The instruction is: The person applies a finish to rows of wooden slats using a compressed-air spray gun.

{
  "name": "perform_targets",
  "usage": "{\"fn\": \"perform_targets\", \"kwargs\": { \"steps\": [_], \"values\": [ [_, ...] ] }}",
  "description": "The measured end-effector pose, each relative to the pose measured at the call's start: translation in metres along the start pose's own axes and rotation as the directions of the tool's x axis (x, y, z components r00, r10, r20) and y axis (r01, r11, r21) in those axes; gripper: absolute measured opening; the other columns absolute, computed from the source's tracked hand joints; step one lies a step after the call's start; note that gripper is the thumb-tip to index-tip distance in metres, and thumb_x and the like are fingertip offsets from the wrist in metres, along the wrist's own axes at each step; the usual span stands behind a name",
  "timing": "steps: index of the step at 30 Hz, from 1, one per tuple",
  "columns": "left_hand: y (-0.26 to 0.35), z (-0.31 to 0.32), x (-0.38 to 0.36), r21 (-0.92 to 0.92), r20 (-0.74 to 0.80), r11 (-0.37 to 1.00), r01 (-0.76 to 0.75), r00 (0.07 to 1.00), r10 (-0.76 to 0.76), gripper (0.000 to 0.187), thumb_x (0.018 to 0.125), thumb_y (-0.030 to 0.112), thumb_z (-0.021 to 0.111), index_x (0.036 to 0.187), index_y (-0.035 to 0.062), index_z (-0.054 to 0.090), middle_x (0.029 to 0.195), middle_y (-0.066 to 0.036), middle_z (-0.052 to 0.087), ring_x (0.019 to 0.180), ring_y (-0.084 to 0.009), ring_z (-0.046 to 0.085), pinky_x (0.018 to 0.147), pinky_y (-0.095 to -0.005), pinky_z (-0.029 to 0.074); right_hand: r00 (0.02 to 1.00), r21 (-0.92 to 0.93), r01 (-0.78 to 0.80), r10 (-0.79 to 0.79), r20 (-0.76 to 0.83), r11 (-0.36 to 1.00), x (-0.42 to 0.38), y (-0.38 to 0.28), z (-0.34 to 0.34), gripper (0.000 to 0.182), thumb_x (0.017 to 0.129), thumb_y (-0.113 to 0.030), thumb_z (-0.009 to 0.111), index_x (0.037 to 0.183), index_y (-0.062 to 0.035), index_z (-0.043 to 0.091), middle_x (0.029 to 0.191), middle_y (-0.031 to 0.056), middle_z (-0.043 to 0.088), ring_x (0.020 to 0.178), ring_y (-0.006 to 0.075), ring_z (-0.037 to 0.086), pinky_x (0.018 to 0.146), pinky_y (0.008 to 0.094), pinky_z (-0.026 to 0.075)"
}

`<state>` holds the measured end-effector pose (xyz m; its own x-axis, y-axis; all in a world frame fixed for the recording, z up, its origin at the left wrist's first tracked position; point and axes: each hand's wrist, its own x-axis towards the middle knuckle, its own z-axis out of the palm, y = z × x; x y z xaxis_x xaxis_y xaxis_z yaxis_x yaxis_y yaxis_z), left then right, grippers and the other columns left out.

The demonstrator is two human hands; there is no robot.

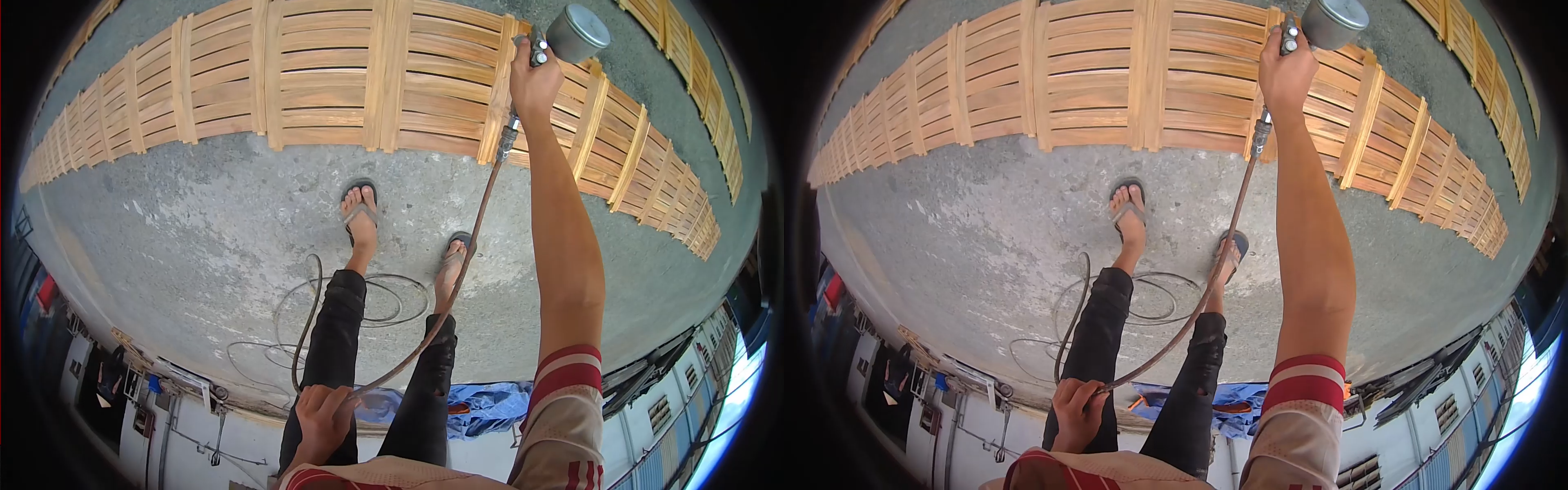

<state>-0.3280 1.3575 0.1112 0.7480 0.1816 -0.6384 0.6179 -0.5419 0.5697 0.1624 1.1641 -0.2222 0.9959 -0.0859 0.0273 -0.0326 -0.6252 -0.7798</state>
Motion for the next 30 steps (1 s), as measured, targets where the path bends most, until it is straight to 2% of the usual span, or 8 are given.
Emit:
{"fn": "perform_targets", "kwargs": {
  "steps": [2, 5, 9, 12, 18, 19, 23, 30],
  "values": [
    [-0.001, -0.001, 0.004, -0.003, 0.003, 1.000, 0.011, 1.000, -0.011, 0.017, 0.087, 0.010, 0.084, 0.099, 0.0050, 0.075, 0.082, -0.007, 0.066, 0.074, -0.0300, 0.061, 0.067, -0.0437, 0.045, 0.991, 0.073, 0.113, -0.108, -0.074, 0.991, 0.002, -0.004, 0.024, 0.033, 0.104, -0.023, 0.069, 0.109, 0.0088, 0.075, 0.072, 0.0178, 0.073, 0.064, 0.0291, 0.071, 0.066, 0.0407, 0.054],
    [0.000, -0.003, 0.007, 0.009, 0.015, 1.000, 0.016, 1.000, -0.016, 0.017, 0.086, 0.011, 0.085, 0.099, 0.0050, 0.075, 0.081, -0.007, 0.066, 0.074, -0.0296, 0.061, 0.066, -0.0434, 0.045, 0.997, 0.051, 0.027, -0.031, 0.074, 0.998, -0.006, -0.023, 0.039, 0.032, 0.104, -0.022, 0.070, 0.110, 0.0086, 0.075, 0.068, 0.0131, 0.072, 0.060, 0.0239, 0.068, 0.062, 0.0390, 0.053],
    [0.002, -0.001, 0.008, 0.007, 0.007, 1.000, 0.012, 1.000, -0.012, 0.018, 0.087, 0.014, 0.085, 0.099, 0.0052, 0.075, 0.081, -0.007, 0.066, 0.072, -0.0290, 0.061, 0.066, -0.0432, 0.044, 0.952, 0.302, -0.180, 0.089, 0.292, 0.936, -0.019, -0.046, 0.059, 0.032, 0.104, -0.026, 0.072, 0.101, 0.0058, 0.074, 0.064, 0.0051, 0.067, 0.056, 0.0114, 0.063, 0.055, 0.0326, 0.050],
    [0.005, 0.003, 0.008, 0.004, -0.004, 1.000, 0.010, 1.000, -0.010, 0.018, 0.088, 0.016, 0.085, 0.099, 0.0054, 0.076, 0.080, -0.006, 0.065, 0.071, -0.0288, 0.061, 0.066, -0.0432, 0.044, 0.952, 0.287, -0.197, 0.113, 0.285, 0.937, -0.025, -0.063, 0.058, 0.032, 0.104, -0.027, 0.073, 0.097, 0.0045, 0.073, 0.062, 0.0051, 0.066, 0.055, 0.0102, 0.061, 0.055, 0.0319, 0.050],
    [0.009, 0.006, 0.009, 0.000, -0.012, 1.000, 0.015, 1.000, -0.015, 0.017, 0.089, 0.016, 0.084, 0.099, 0.0058, 0.076, 0.080, -0.006, 0.065, 0.071, -0.0288, 0.061, 0.065, -0.0433, 0.044, 0.995, 0.101, 0.004, -0.015, 0.100, 0.995, -0.010, -0.024, 0.037, 0.032, 0.103, -0.024, 0.073, 0.108, 0.0077, 0.074, 0.070, 0.0099, 0.071, 0.062, 0.0170, 0.065, 0.062, 0.0369, 0.053],
    [0.009, 0.006, 0.009, -0.001, -0.012, 1.000, 0.017, 1.000, -0.017, 0.016, 0.088, 0.016, 0.084, 0.099, 0.0058, 0.076, 0.080, -0.006, 0.065, 0.071, -0.0288, 0.061, 0.065, -0.0433, 0.044, 0.995, 0.042, 0.032, -0.036, 0.089, 0.999, -0.009, -0.025, 0.026, 0.030, 0.103, -0.020, 0.071, 0.114, 0.0084, 0.074, 0.079, 0.0170, 0.075, 0.068, 0.0265, 0.071, 0.067, 0.0416, 0.055],
    [0.009, 0.006, 0.010, -0.001, -0.006, 1.000, 0.015, 1.000, -0.015, 0.017, 0.088, 0.015, 0.085, 0.099, 0.0056, 0.076, 0.080, -0.006, 0.065, 0.071, -0.0292, 0.061, 0.065, -0.0435, 0.044, 0.993, -0.062, 0.108, -0.110, -0.032, 0.992, -0.003, 0.005, 0.008, 0.027, 0.103, -0.015, 0.068, 0.114, 0.0090, 0.073, 0.086, 0.0258, 0.076, 0.078, 0.0399, 0.077, 0.073, 0.0454, 0.057],
    [0.009, 0.007, 0.009, 0.004, 0.003, 1.000, 0.013, 1.000, -0.013, 0.018, 0.088, 0.016, 0.085, 0.099, 0.0056, 0.076, 0.080, -0.006, 0.065, 0.071, -0.0294, 0.061, 0.066, -0.0438, 0.044, 0.995, 0.033, 0.095, -0.094, -0.027, 0.995, -0.022, 0.011, 0.015, 0.028, 0.103, -0.015, 0.069, 0.115, 0.0094, 0.074, 0.086, 0.0227, 0.077, 0.079, 0.0356, 0.076, 0.074, 0.0448, 0.057]
  ]
}}
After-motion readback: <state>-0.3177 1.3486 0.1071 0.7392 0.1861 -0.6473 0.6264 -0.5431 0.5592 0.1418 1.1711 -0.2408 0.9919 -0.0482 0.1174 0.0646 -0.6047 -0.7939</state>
